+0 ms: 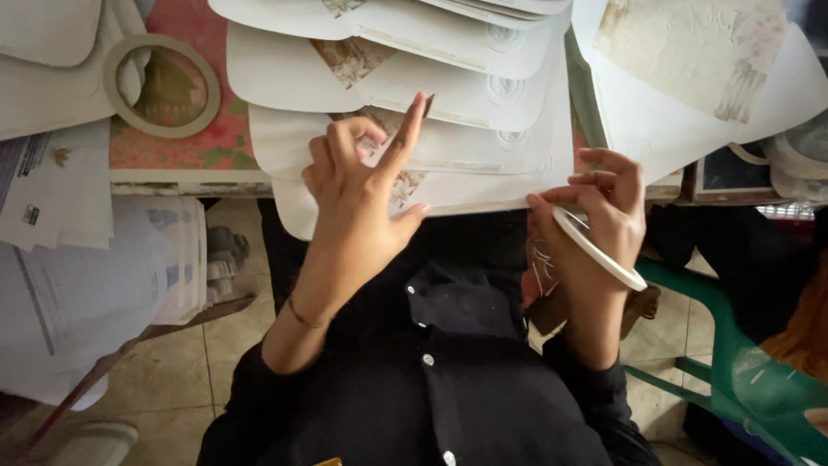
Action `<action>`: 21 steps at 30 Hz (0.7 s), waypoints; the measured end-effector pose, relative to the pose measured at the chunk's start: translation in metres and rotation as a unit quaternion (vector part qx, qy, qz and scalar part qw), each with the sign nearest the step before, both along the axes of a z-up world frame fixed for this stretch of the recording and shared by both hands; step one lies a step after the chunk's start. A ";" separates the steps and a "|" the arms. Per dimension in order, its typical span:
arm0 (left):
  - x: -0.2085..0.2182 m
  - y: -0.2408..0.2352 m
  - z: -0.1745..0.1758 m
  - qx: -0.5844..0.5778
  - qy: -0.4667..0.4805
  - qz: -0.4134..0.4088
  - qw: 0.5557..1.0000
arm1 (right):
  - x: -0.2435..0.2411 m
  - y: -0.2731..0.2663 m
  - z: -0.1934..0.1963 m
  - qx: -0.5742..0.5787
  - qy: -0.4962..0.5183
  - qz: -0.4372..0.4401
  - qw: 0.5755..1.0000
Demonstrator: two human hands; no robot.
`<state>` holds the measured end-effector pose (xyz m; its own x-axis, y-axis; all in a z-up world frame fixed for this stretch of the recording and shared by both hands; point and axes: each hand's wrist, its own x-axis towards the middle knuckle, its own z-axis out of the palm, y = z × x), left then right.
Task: The person applies strips of clear adhesive tape to the edges of white paper sheets. They smooth the tape down with their fingers and then stack the finished sheets on the table.
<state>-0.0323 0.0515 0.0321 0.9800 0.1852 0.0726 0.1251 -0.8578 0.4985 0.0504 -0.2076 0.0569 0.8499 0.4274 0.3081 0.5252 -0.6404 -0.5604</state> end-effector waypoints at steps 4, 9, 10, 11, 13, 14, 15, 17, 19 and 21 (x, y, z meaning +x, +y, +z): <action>0.023 -0.029 -0.023 -0.019 -0.052 0.009 0.998 | -0.001 0.001 -0.003 -0.065 -0.013 -0.044 0.997; 0.030 -0.065 -0.027 -0.038 -0.140 -0.069 0.987 | -0.001 0.008 0.024 0.019 -0.009 0.026 0.999; 0.027 -0.068 -0.020 0.069 -0.132 -0.070 0.986 | -0.002 0.010 0.032 0.037 -0.033 0.020 0.999; 0.022 -0.070 -0.013 0.176 -0.120 -0.071 0.974 | -0.005 0.013 0.039 0.056 -0.054 0.014 0.997; 0.032 -0.062 -0.015 0.164 -0.127 -0.051 0.977 | 0.000 0.018 0.040 0.058 -0.051 0.020 0.997; 0.037 -0.057 -0.015 0.152 -0.136 -0.030 0.978 | 0.002 0.020 0.041 0.059 -0.050 0.026 0.997; 0.041 -0.047 -0.014 0.153 -0.137 -0.029 0.978 | 0.004 0.023 0.036 0.061 -0.051 0.027 0.996; 0.051 -0.027 -0.011 0.092 -0.152 -0.113 0.977 | 0.010 0.029 0.028 0.060 -0.055 0.031 0.996; 0.052 -0.018 -0.007 0.123 -0.138 -0.099 0.978 | 0.008 0.033 0.031 0.069 -0.066 0.032 0.995; 0.053 -0.013 -0.006 0.153 -0.121 -0.084 0.977 | 0.007 0.038 0.034 0.078 -0.075 0.034 0.994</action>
<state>0.0202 0.0383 0.0263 0.9418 -0.0433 0.3334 -0.1199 -0.9697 0.2130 0.0575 -0.1696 0.0912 0.7605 0.4200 0.4952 0.6490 -0.5125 -0.5622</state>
